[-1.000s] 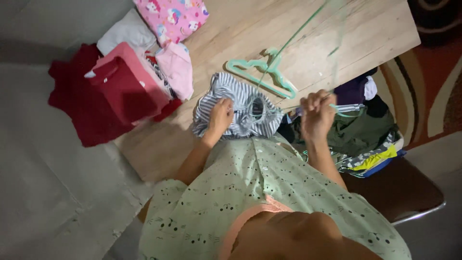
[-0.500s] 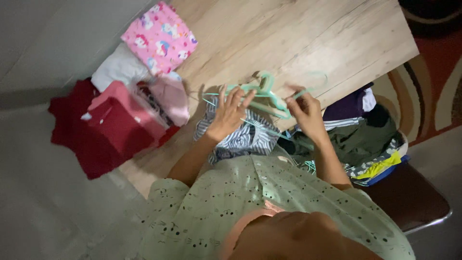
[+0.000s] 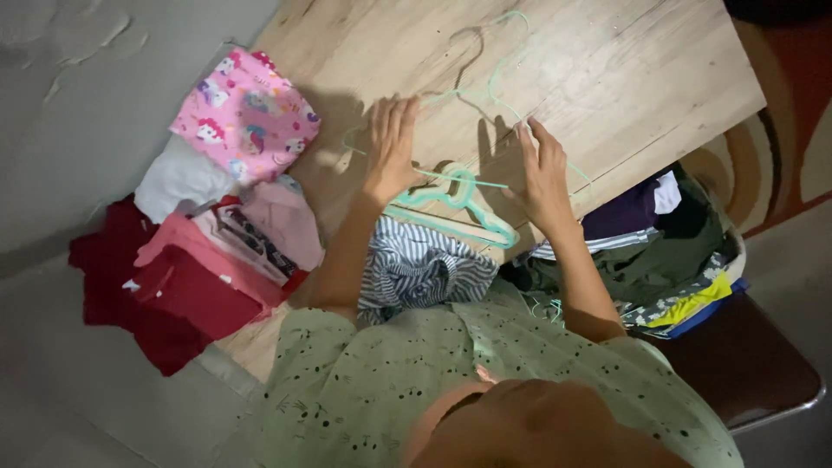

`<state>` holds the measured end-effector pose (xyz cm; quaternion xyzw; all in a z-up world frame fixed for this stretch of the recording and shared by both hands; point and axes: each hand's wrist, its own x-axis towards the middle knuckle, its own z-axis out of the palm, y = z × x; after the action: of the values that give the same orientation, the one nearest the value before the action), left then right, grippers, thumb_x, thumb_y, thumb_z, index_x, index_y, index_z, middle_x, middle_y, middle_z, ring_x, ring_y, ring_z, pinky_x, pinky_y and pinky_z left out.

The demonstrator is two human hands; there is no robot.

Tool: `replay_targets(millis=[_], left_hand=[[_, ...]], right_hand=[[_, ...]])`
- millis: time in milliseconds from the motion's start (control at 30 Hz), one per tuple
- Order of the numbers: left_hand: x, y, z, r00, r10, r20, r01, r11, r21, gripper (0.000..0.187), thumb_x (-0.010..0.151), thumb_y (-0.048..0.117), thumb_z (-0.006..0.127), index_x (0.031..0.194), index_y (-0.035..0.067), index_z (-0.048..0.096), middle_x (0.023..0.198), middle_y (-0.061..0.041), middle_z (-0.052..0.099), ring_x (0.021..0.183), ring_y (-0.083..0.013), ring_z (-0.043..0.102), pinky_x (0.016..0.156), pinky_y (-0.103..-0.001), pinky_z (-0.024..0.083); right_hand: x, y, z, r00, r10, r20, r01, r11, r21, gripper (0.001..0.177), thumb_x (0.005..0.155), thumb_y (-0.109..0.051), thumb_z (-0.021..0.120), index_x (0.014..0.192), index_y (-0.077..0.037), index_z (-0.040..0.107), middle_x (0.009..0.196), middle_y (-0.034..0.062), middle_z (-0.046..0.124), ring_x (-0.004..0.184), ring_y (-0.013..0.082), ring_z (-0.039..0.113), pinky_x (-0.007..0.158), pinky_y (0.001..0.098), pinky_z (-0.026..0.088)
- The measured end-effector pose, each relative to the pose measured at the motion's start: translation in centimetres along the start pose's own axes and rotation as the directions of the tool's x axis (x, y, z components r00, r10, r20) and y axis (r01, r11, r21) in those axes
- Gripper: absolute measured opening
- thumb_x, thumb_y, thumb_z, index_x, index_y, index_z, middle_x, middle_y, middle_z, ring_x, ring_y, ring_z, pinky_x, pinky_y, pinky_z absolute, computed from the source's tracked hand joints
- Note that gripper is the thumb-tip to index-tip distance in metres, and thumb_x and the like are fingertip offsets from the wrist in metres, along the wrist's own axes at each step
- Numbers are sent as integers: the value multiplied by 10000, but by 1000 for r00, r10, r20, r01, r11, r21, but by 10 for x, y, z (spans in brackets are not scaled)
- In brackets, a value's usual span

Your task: Fold various items of clothing and organize them on a wooden surface.

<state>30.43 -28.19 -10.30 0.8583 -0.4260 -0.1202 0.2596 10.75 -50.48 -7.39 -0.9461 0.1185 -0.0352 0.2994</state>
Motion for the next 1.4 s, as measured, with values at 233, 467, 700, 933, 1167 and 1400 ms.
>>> replay_targets(millis=[233,467,700,933,1167,1400], left_hand=[[22,-33,18,981,-117,155,94,984,152,1224,607,376,952,1569,54,268,1523,-184,390,1478,-383,297,1276,-580,112],[29,-26,3,960,-124,252,99,989,108,1339,549,393,1005,1567,12,222,1530,-198,365,1466,-375,297,1262,-567,117],[24,-35,7,961,-99,257,85,994,63,1340,507,359,1024,1560,45,256,1523,-174,360,1483,-371,289,1280,-534,138],[23,-37,17,955,-127,267,108,991,84,1347,512,333,1015,1580,34,250,1544,-171,346,1501,-375,277,1292,-528,115],[-43,-11,16,986,-168,8,167,985,36,850,806,172,832,1519,31,392,1548,-197,398,1464,-376,356,1230,-488,272],[-176,14,60,723,-664,-192,434,652,-622,141,923,15,660,1057,49,633,933,-63,672,784,-139,657,681,-287,558]], right_hand=[[25,29,45,998,50,45,-54,993,104,1242,577,-111,952,1622,-47,283,1635,198,333,1468,428,360,1201,516,339],[31,29,58,994,78,71,-89,983,160,1279,583,-235,978,1615,-14,257,1650,200,309,1504,458,278,1239,544,279],[25,44,76,1000,19,18,-22,982,188,1325,646,-403,955,1641,11,187,1690,191,253,1526,475,240,1267,561,255],[25,39,71,996,58,71,-69,984,162,1342,630,-402,941,1651,-10,163,1706,176,229,1541,463,223,1277,552,256],[9,29,54,1000,-4,-27,9,986,169,1038,792,-169,895,1632,-54,298,1677,218,273,1536,472,273,1267,553,268],[-97,-1,117,988,36,152,-113,836,538,118,976,-63,690,1084,-75,735,1051,116,754,888,295,720,785,395,586]])
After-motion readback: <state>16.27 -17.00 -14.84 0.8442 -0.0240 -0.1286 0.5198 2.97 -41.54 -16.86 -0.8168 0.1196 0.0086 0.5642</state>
